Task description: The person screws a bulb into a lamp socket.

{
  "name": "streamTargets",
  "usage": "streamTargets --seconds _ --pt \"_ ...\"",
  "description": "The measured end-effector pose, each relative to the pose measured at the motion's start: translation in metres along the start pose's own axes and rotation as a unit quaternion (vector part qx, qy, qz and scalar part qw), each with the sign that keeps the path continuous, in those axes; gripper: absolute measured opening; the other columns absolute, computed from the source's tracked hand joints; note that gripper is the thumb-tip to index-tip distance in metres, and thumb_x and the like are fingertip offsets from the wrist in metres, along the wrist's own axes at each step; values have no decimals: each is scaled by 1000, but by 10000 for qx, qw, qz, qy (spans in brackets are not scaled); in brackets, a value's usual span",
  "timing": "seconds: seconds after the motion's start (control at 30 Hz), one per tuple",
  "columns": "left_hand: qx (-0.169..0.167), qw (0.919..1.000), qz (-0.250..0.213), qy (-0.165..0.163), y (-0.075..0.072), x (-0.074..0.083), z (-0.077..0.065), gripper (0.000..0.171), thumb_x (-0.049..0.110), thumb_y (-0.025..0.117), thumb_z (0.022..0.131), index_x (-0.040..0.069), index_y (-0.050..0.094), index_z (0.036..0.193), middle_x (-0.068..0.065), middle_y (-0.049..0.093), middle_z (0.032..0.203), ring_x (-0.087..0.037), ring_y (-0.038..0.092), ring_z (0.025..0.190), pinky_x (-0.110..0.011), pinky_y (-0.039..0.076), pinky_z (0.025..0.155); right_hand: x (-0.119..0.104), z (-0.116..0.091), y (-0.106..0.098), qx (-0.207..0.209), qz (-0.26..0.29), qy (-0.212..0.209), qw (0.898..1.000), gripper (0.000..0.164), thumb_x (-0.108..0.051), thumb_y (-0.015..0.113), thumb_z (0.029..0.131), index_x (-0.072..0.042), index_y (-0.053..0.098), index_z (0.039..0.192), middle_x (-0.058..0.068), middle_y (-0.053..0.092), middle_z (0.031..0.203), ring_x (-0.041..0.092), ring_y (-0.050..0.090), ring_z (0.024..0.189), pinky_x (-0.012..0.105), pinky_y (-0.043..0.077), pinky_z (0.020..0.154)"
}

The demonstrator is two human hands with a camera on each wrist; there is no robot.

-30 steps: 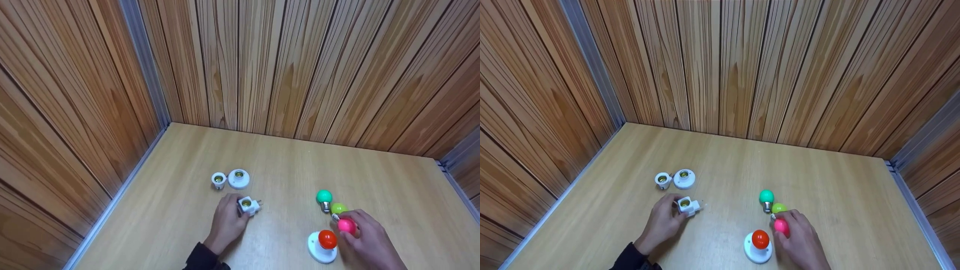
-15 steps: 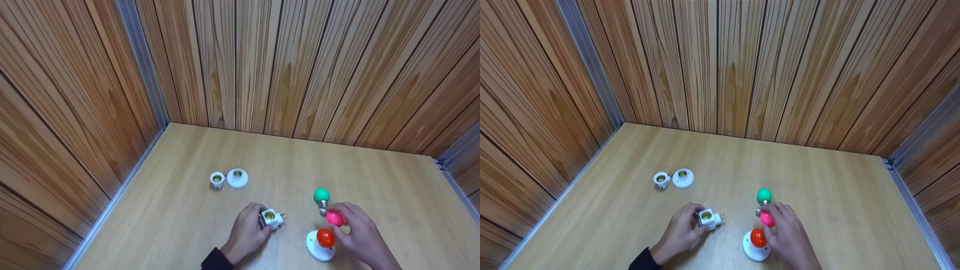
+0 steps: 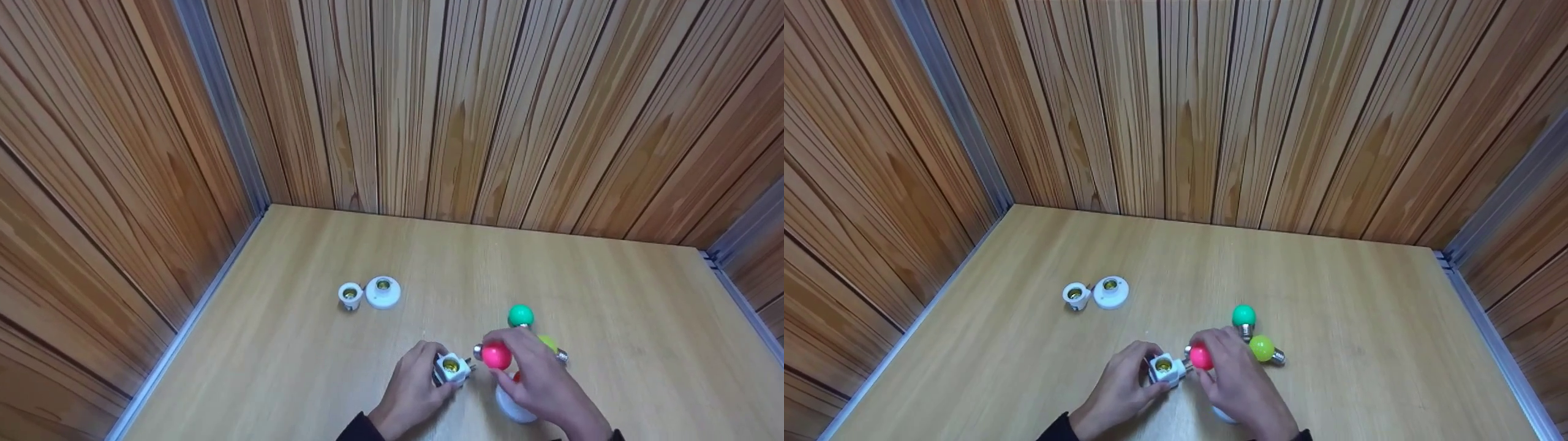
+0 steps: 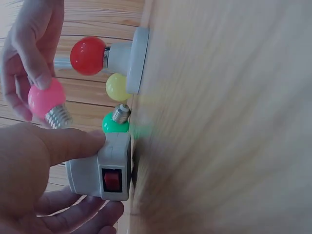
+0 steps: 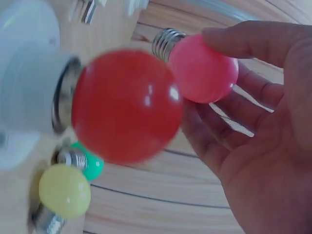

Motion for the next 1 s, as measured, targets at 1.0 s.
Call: streamTargets --seconds 1.0 --pt "-272 9988 -339 230 12 -1 3 49 24 80 82 25 61 127 13 54 93 5 51 81 -12 45 71 -30 11 19 -51 130 -1326 9911 45 -9 83 73 -25 67 112 -15 66 112 3 60 104 30 57 86"
Point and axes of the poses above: each hand's wrist, its own z-axis towards the middle knuckle, its own y-axis out of the palm, x = y × z, the point moved 6 cm from there along z, towards the middle knuckle
